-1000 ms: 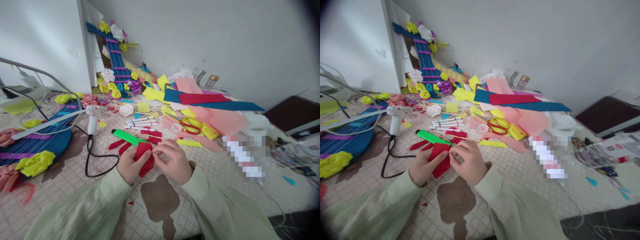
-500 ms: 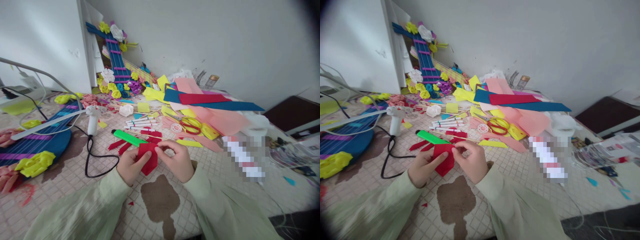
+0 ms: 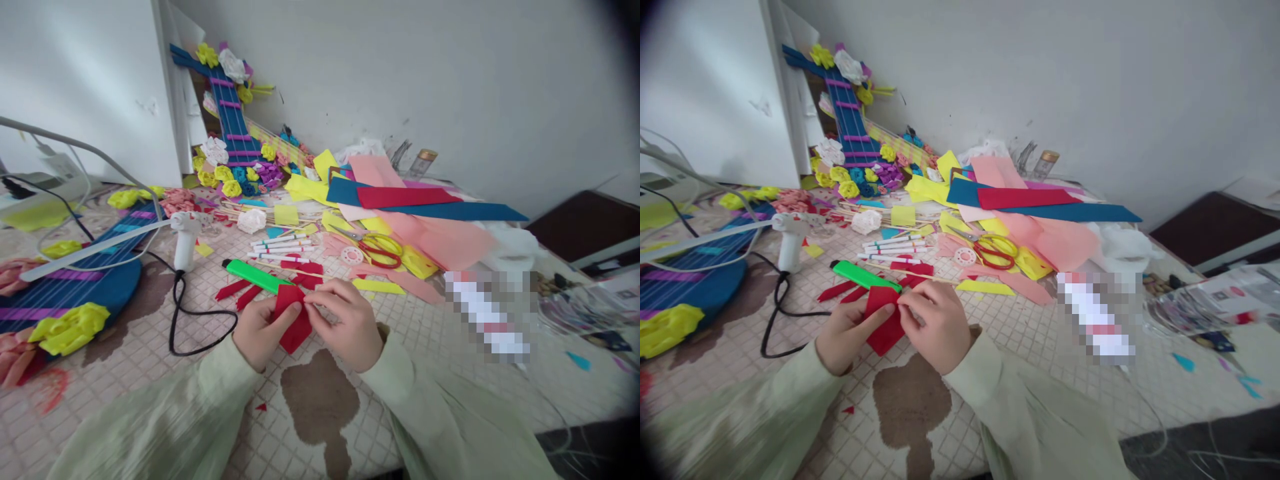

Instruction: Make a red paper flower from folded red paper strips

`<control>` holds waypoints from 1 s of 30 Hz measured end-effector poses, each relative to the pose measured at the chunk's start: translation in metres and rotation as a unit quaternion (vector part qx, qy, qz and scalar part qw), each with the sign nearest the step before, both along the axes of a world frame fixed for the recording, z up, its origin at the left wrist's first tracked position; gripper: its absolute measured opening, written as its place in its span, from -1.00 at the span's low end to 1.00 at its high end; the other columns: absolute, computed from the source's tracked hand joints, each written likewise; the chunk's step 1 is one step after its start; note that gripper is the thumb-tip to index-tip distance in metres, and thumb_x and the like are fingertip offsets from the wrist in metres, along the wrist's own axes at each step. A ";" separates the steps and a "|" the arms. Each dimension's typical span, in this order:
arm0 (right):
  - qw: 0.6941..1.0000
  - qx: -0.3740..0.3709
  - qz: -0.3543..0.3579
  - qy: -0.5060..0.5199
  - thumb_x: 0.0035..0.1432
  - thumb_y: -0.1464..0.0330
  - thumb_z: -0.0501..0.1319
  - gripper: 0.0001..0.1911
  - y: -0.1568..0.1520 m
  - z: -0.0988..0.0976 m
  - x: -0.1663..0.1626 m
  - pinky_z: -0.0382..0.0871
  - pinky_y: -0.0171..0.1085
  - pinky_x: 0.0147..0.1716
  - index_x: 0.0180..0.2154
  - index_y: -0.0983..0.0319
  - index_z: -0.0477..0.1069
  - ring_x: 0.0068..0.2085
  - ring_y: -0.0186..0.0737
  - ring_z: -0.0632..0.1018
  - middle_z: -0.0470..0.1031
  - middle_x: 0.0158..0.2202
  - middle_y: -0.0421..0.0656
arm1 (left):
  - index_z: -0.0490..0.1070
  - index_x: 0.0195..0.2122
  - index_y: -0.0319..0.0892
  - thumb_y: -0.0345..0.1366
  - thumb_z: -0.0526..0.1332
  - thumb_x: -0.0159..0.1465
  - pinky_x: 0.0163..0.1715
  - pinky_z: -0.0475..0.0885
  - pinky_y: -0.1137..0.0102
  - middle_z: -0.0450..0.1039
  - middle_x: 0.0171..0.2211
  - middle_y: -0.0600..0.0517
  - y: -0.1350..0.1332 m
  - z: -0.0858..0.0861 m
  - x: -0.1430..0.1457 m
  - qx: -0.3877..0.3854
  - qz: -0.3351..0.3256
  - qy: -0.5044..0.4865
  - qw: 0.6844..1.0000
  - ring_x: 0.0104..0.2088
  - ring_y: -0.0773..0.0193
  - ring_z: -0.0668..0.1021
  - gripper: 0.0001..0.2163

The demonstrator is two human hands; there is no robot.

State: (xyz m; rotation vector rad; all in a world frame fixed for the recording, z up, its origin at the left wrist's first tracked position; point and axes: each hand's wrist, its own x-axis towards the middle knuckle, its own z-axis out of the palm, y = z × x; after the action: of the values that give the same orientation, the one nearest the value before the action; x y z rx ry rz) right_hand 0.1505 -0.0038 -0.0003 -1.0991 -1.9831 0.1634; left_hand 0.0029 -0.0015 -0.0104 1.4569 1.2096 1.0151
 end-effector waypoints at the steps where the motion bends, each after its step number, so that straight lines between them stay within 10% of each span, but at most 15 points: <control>1: 1.000 0.001 0.000 -0.005 0.03 0.48 0.09 -0.86 0.000 0.000 0.000 0.29 -0.25 -0.32 -0.41 0.21 0.40 -0.35 -0.27 0.39 0.37 -0.45 -0.17 | 0.32 -0.68 -0.26 -0.24 0.13 0.06 -0.71 0.14 0.55 0.21 -0.72 0.14 0.000 0.000 0.000 0.002 0.001 0.000 1.000 -0.67 0.45 0.23 -0.75; 30: 0.998 -0.009 0.028 0.056 0.01 0.51 0.10 -0.85 0.001 0.003 -0.001 0.32 -0.21 -0.25 -0.37 0.20 0.39 -0.29 -0.25 0.43 0.44 -0.38 -0.17 | 0.36 -0.60 -0.26 -0.24 0.12 0.07 -0.67 0.22 0.53 0.29 -0.67 0.10 0.000 0.002 0.000 -0.004 -0.005 -0.012 1.000 -0.63 0.41 0.30 -0.79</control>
State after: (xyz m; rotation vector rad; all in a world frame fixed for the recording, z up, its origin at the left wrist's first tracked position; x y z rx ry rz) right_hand 0.1499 -0.0030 0.0027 -1.0247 -1.9162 0.2685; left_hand 0.0025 -0.0019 -0.0089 1.4389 1.1860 1.0167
